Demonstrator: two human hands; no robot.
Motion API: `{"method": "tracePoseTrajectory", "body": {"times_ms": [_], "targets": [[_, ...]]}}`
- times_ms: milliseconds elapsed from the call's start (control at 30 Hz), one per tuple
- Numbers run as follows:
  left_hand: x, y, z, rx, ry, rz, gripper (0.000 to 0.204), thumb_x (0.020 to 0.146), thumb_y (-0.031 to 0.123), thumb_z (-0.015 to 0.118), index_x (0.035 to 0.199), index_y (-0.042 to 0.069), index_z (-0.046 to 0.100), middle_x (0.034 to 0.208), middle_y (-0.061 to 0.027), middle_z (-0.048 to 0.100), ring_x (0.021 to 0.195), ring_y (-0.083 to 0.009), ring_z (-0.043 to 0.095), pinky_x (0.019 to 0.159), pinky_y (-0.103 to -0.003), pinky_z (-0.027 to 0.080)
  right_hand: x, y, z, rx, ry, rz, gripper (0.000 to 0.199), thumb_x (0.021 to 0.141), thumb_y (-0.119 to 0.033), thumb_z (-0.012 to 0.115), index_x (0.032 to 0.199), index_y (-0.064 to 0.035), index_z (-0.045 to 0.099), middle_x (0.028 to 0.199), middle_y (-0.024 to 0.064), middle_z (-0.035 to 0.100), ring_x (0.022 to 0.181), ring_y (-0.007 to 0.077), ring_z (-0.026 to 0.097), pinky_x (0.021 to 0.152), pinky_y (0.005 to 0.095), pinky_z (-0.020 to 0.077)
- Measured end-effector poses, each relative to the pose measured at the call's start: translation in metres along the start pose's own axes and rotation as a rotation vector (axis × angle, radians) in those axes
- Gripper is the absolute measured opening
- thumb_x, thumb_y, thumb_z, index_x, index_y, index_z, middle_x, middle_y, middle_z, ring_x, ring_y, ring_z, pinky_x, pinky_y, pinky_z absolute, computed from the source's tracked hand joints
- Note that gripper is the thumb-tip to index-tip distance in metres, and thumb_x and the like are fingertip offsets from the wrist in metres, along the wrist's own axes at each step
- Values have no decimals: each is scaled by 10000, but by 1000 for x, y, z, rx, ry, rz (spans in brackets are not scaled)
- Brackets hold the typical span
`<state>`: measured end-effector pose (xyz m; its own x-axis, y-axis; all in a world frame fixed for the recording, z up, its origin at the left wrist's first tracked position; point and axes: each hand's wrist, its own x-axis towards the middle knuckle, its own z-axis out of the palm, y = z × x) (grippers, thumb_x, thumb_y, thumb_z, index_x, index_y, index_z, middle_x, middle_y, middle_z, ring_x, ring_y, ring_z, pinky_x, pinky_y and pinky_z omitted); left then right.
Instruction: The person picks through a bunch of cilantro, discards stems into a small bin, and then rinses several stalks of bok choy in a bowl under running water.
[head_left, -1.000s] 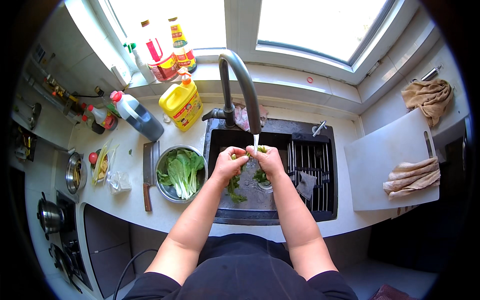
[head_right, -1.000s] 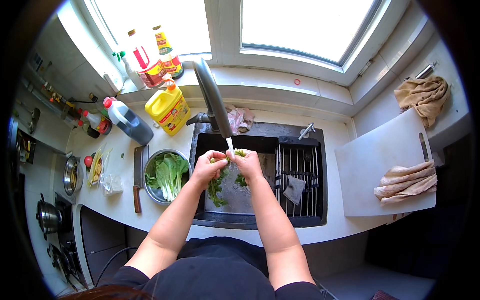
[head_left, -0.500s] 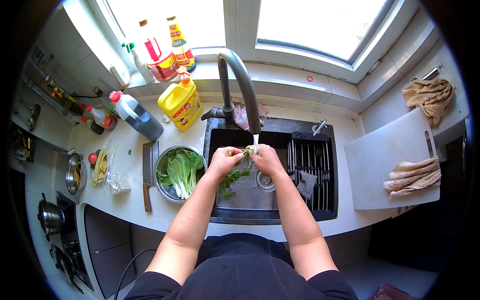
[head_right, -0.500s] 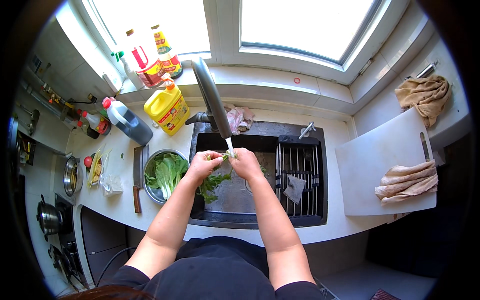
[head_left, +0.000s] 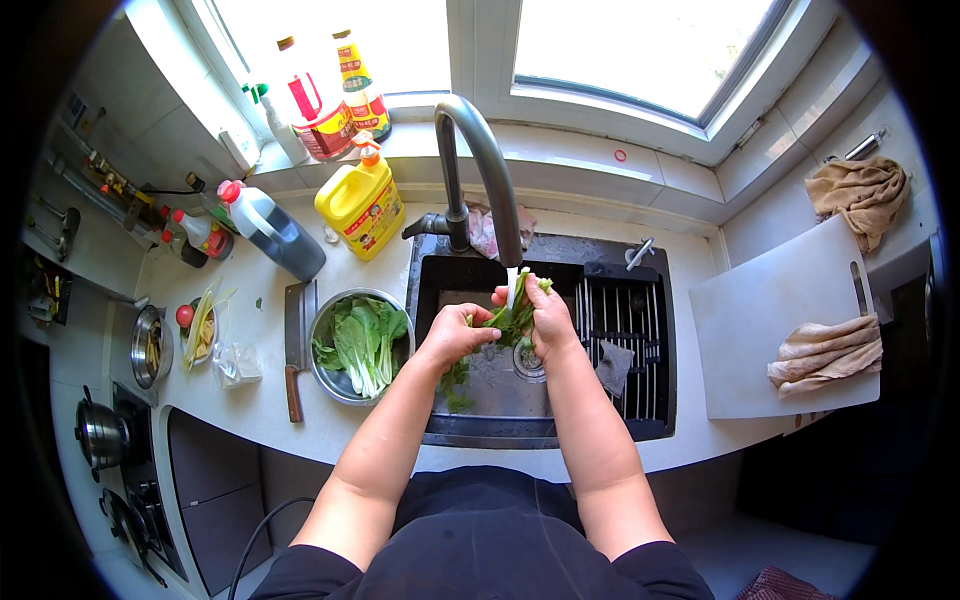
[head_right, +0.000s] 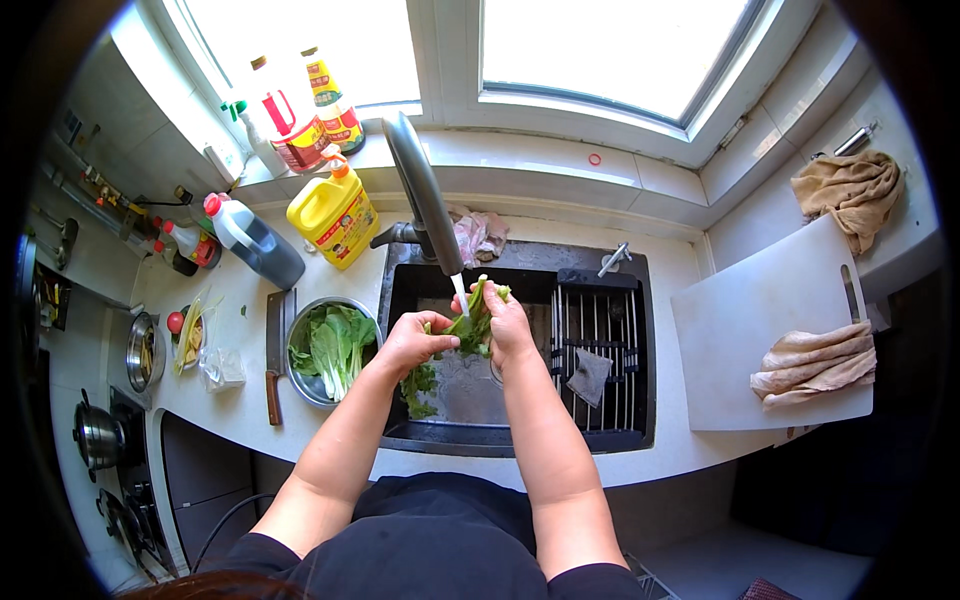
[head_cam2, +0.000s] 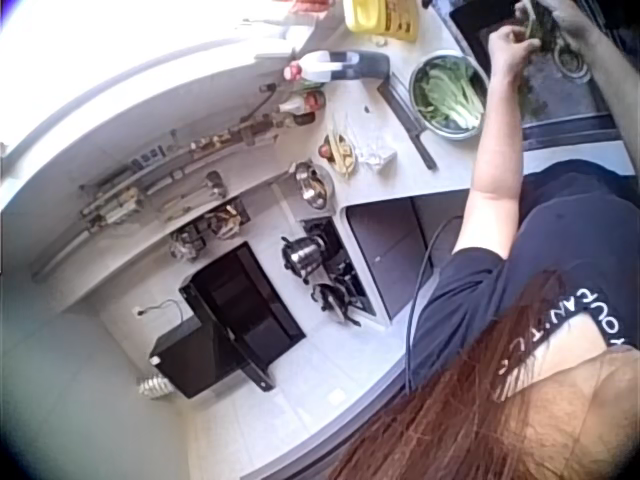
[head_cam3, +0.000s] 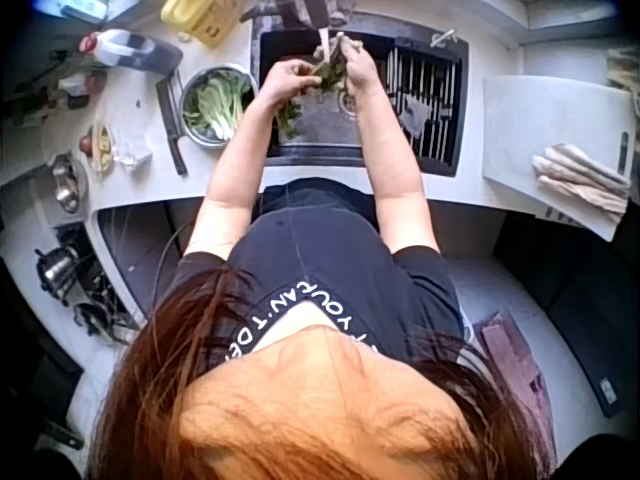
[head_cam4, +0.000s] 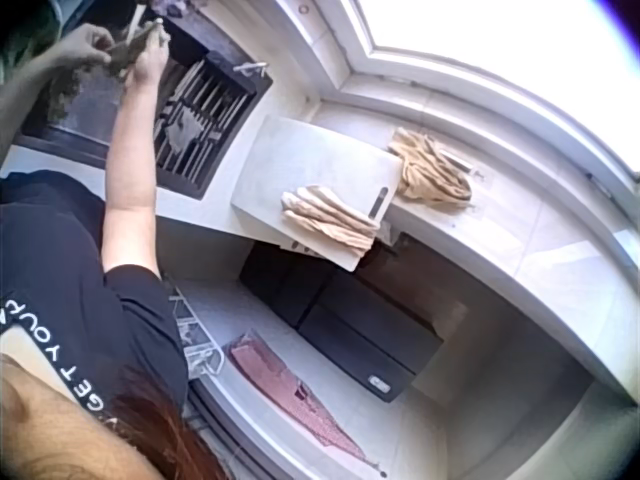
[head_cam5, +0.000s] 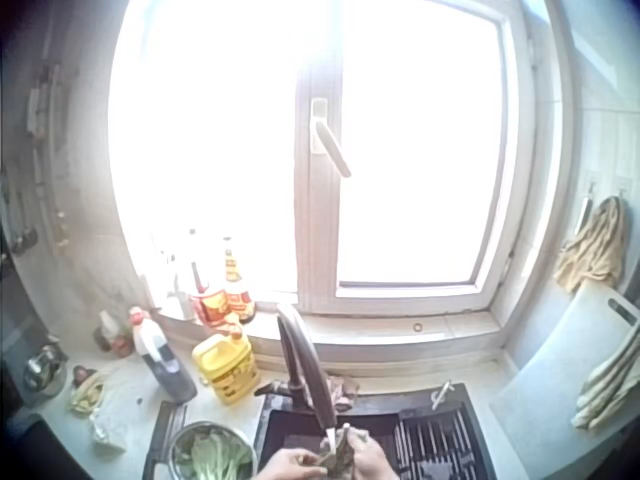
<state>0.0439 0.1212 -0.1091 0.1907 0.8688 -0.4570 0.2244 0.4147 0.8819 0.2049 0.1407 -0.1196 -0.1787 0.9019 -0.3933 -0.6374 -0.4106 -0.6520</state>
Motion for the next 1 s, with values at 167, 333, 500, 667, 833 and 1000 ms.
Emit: {"method": "tracePoseTrajectory", "body": {"times_ms": [167, 333, 500, 667, 833, 1000], "targets": [[0, -3, -5, -255, 89, -2, 340, 735, 115, 716, 1025, 21, 565, 771, 5, 559, 530, -53, 454, 449, -192, 352, 8, 6, -6, -121, -44, -58, 266, 867, -319, 588, 958, -70, 564, 637, -41, 459, 515, 73, 416, 577, 237, 454], [7, 6, -12, -588, -71, 16, 1061, 692, 813, 284, 1414, 69, 59, 1055, -81, 506, 610, -104, 479, 486, -212, 387, -9, 0, 20, -559, -159, -55, 217, 787, -189, 689, 943, -49, 634, 796, -14, 597, 598, 67, 524, 561, 219, 440], [9, 19, 4, -750, -78, 0, 1074, 697, 816, 253, 1415, 47, 33, 1129, -112, 487, 969, -160, 485, 782, -295, 408, -4, 7, 22, -584, -207, -111, 226, 737, -101, 712, 935, -5, 662, 750, 12, 622, 609, 91, 545, 549, 219, 426], [17, 0, -1, -552, -165, 180, 540, 884, 317, 522, 1306, 13, 373, 1178, -104, 520, 1107, -154, 469, 932, -301, 374, 1, -1, 4, -599, -71, -85, 180, 777, -189, 687, 881, -42, 681, 724, -16, 632, 580, 39, 509, 478, 192, 358], [18, -8, -1, -374, -57, 181, 409, 774, 8, 653, 1163, -8, 528, 1055, -81, 597, 956, -136, 565, 846, -261, 450, 1, 0, 2, -592, -8, -143, 165, 712, -110, 750, 820, -15, 667, 711, -2, 624, 621, 47, 541, 539, 196, 422], [19, -6, -9, -393, -19, 147, 390, 763, 27, 672, 1134, -13, 556, 984, -70, 616, 855, -110, 572, 777, -242, 469, 1, 1, 4, -605, 26, -162, 122, 743, -140, 721, 766, -33, 668, 640, -33, 587, 546, 34, 461, 494, 211, 367]]}}
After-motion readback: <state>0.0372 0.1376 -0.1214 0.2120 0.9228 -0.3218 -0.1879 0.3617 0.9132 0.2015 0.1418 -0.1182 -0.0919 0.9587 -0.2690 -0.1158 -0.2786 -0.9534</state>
